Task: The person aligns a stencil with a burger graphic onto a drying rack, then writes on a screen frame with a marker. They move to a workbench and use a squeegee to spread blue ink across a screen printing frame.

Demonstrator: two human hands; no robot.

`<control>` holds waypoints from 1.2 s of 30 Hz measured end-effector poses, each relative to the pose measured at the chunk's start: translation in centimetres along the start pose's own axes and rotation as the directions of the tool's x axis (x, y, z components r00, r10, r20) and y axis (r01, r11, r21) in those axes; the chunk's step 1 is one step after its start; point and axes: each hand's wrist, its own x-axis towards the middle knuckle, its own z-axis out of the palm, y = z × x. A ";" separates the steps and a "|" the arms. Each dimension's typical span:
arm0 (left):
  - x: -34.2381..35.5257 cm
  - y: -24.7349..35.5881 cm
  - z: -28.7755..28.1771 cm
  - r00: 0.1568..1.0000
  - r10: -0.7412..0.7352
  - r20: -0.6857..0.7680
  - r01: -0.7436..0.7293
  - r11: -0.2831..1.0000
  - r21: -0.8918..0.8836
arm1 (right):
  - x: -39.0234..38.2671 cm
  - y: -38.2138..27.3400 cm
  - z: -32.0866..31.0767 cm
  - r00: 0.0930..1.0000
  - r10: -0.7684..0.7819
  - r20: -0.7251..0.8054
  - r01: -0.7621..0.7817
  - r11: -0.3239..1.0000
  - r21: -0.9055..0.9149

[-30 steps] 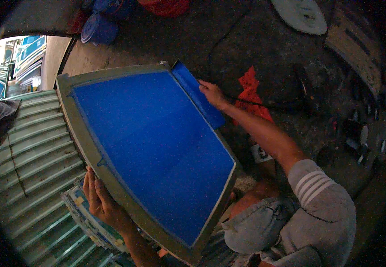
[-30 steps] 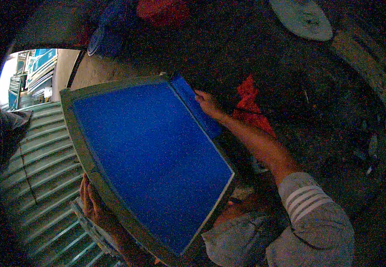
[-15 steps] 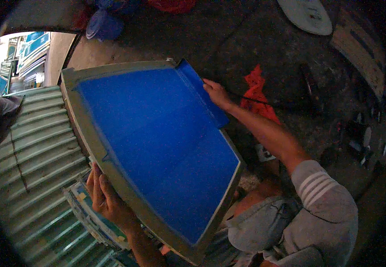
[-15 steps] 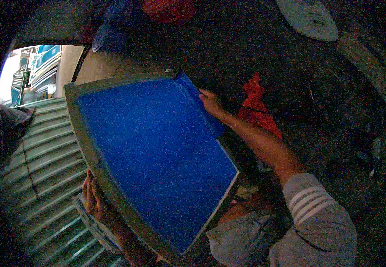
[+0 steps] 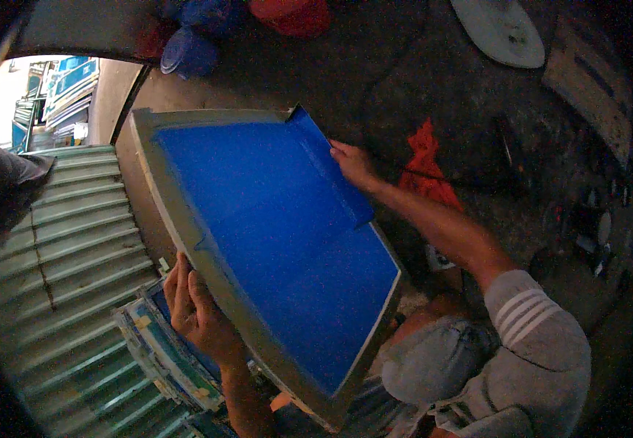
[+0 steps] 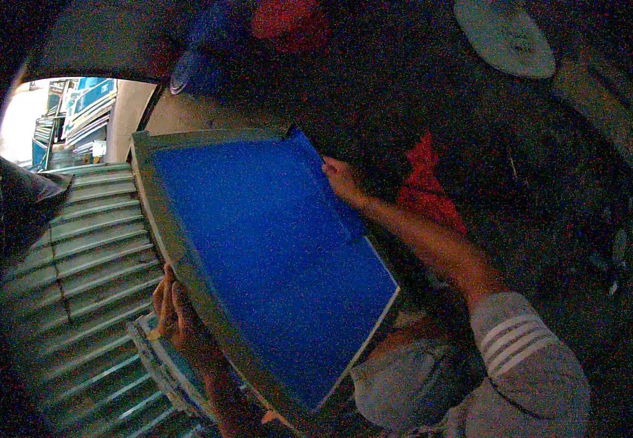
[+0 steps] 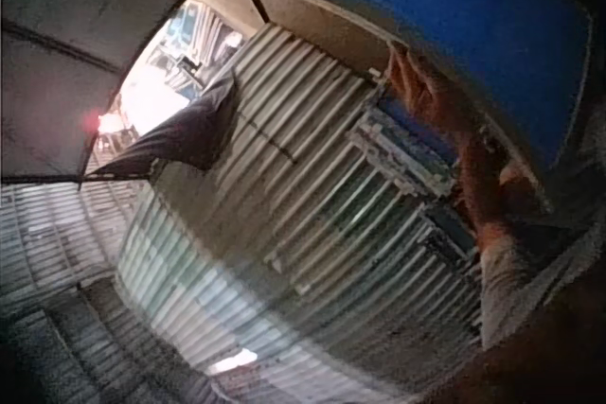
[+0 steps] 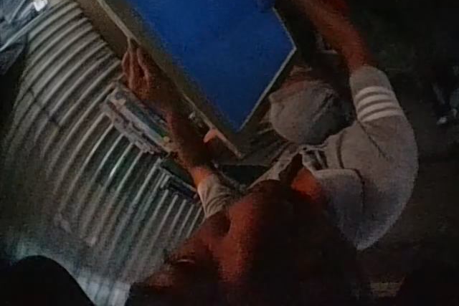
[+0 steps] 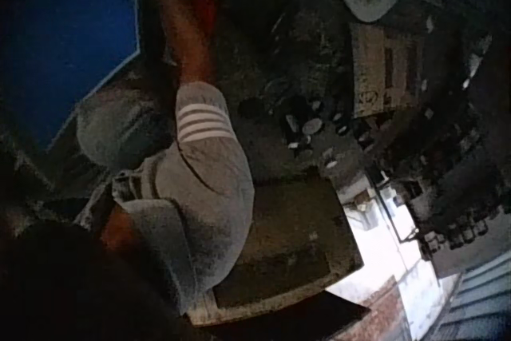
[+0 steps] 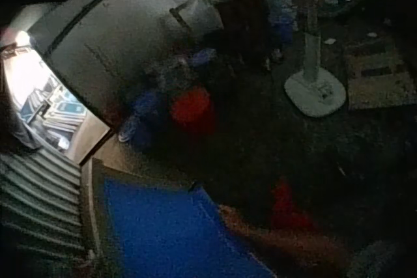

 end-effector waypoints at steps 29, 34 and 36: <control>-1.1 1.4 5.8 0.999 0.014 -0.031 -0.019 0.988 -0.156 | -4.6 -16.7 -0.1 0.994 -0.079 0.070 0.053 0.946 0.319; -0.8 1.0 5.8 0.999 0.033 -0.031 -0.037 0.991 -0.128 | -5.5 -20.4 -0.1 0.984 -0.061 0.166 -0.024 0.885 0.466; -0.7 0.7 5.9 0.998 0.052 -0.039 -0.058 0.985 -0.160 | -5.7 -21.3 -0.3 0.979 -0.081 0.188 -0.015 0.888 0.460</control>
